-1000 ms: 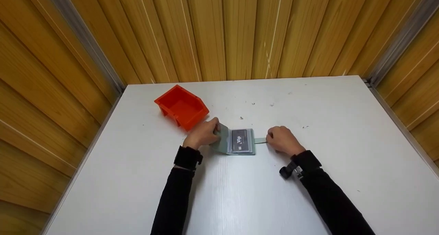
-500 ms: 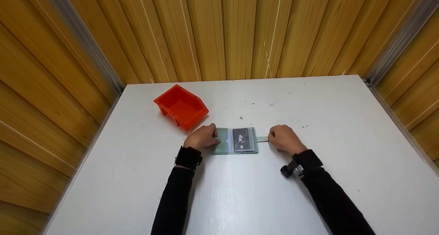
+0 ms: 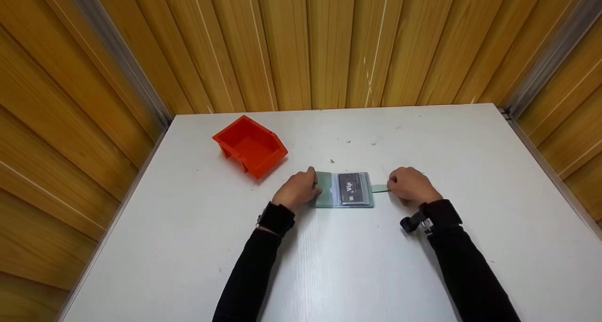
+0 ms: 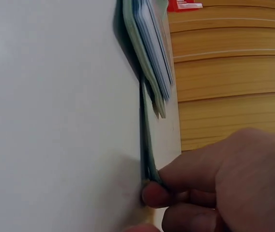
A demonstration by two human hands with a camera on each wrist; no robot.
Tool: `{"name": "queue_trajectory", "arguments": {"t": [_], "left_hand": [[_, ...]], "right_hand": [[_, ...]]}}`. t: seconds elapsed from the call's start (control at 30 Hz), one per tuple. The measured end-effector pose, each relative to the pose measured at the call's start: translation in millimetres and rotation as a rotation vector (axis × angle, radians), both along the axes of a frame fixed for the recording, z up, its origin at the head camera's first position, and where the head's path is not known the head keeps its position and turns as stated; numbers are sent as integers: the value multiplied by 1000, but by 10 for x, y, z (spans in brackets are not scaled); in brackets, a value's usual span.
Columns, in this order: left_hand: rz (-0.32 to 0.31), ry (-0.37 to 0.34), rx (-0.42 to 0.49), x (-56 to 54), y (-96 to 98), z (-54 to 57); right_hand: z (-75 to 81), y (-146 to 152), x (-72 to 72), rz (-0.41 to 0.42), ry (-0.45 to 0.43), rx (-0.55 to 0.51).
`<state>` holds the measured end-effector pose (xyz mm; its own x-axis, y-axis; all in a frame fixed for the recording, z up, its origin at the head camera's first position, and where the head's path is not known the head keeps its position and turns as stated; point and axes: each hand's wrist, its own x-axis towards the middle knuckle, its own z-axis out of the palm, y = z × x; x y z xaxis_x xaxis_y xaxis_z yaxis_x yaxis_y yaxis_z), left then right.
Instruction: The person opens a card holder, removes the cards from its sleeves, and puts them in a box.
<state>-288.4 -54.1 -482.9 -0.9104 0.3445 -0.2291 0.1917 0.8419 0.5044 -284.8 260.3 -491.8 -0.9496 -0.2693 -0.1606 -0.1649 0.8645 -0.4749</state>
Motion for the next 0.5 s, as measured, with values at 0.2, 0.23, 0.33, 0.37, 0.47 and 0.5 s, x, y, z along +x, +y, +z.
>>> {"name": "queue_trajectory", "arguments": {"t": [0.2,0.23,0.33,0.37,0.47,0.5], "left_hand": [[-29,30,-14,12,131,-31],[-29,30,-16,16,137,-32],[-25,30,-17,20,138,-35],[-24,31,-14,20,137,-36],[-28,35,-5,19,131,-36],[-28,35,-4,20,129,-37]], "right_hand": [[37,128,-11,-18,-17,19],[39,130,-13,-16,-16,19],[44,126,-13,-16,-9,25],[48,123,-10,-24,3,31],[64,104,-8,-59,69,43],[71,89,-6,-67,95,38]]}}
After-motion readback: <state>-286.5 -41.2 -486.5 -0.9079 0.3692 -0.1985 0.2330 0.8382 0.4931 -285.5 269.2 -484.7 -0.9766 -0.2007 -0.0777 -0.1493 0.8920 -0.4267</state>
